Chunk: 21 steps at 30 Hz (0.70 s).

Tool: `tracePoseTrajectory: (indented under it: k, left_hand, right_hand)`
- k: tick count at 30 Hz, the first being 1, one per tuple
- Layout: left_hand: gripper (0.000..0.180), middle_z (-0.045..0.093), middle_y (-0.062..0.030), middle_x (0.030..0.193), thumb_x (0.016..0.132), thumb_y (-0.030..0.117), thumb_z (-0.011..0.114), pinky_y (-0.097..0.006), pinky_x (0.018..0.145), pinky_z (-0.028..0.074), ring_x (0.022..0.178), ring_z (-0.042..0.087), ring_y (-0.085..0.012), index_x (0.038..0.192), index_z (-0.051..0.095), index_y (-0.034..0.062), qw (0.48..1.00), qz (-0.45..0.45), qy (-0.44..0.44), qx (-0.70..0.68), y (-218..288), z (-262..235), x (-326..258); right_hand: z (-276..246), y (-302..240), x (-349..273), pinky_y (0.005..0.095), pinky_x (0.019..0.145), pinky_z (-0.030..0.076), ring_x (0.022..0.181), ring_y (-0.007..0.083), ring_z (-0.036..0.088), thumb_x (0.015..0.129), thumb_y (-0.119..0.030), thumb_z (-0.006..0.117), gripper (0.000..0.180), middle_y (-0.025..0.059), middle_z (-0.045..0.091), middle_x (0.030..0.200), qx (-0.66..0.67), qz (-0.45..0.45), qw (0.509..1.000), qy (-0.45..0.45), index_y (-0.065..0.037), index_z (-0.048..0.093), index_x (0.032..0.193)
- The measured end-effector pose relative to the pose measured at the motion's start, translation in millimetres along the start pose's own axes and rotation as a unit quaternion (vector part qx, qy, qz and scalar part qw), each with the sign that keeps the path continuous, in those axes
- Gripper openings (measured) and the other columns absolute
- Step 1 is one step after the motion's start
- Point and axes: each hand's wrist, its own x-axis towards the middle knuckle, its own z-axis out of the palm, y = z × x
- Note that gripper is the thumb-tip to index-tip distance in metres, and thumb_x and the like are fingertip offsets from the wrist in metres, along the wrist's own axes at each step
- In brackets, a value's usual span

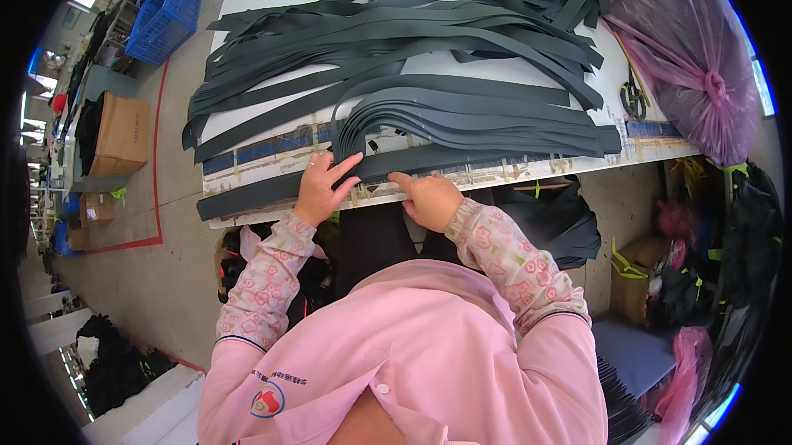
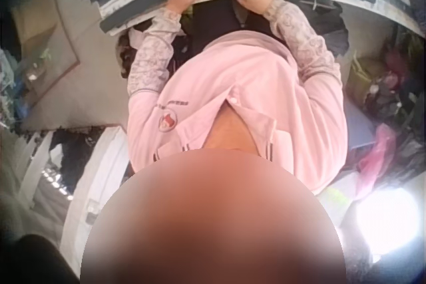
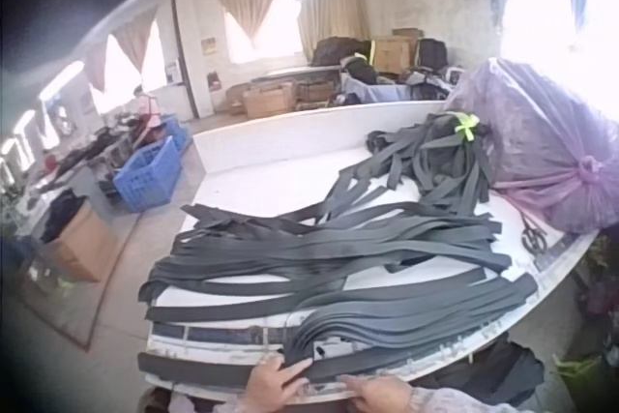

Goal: The recorder is sorting, counting, and organizing long dark straps or bands on a workbench in a manufacturing environment.

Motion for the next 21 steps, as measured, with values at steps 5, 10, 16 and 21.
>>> tracePoseTrajectory:
  k: [5, 10, 16, 21]
  left_hand:
    - [0.046, 0.047, -0.0099, 0.084, 0.082, 0.022, 0.076, -0.041, 0.071, 0.044, 0.079, 0.048, -0.0303, 0.127, 0.069, 0.0221, 1.000, 0.003, 0.005, 0.001, 1, 1, 1]
    - [0.046, 0.048, -0.0109, 0.085, 0.081, 0.023, 0.077, -0.041, 0.072, 0.044, 0.080, 0.048, -0.0311, 0.127, 0.069, 0.0220, 1.000, 0.008, -0.003, -0.004, 5, 5, 8]
    - [0.049, 0.047, -0.0112, 0.086, 0.079, 0.024, 0.078, -0.042, 0.071, 0.043, 0.079, 0.048, -0.0317, 0.128, 0.068, 0.0208, 1.000, 0.006, 0.015, 0.009, 2, -7, -10]
    - [0.048, 0.047, -0.0098, 0.085, 0.082, 0.014, 0.074, -0.042, 0.068, 0.042, 0.078, 0.047, -0.0304, 0.128, 0.068, 0.0223, 0.999, 0.036, 0.020, 0.022, 3, 3, 2]
  right_hand:
    - [1, 5, -1, 0.0486, 0.083, 0.053, 0.081, 0.0367, 0.070, 0.085, -0.013, 0.064, 0.052, 0.0170, 0.072, 0.086, -0.019, -0.019, 1.000, 0.012, -0.009, 0.052, 0.136]
    - [-1, 10, -5, 0.0472, 0.081, 0.054, 0.082, 0.0359, 0.070, 0.085, -0.014, 0.064, 0.054, 0.0167, 0.072, 0.086, -0.045, -0.014, 0.999, 0.018, -0.008, 0.050, 0.138]
    - [-21, -12, 11, 0.0494, 0.083, 0.054, 0.092, 0.0415, 0.068, 0.082, -0.012, 0.064, 0.069, 0.0247, 0.070, 0.098, 0.012, -0.005, 0.997, -0.073, -0.004, 0.039, 0.146]
    - [-30, -15, 38, 0.0483, 0.079, 0.054, 0.089, 0.0408, 0.069, 0.083, -0.010, 0.064, 0.062, 0.0242, 0.070, 0.094, 0.026, 0.014, 0.997, 0.071, -0.003, 0.041, 0.140]
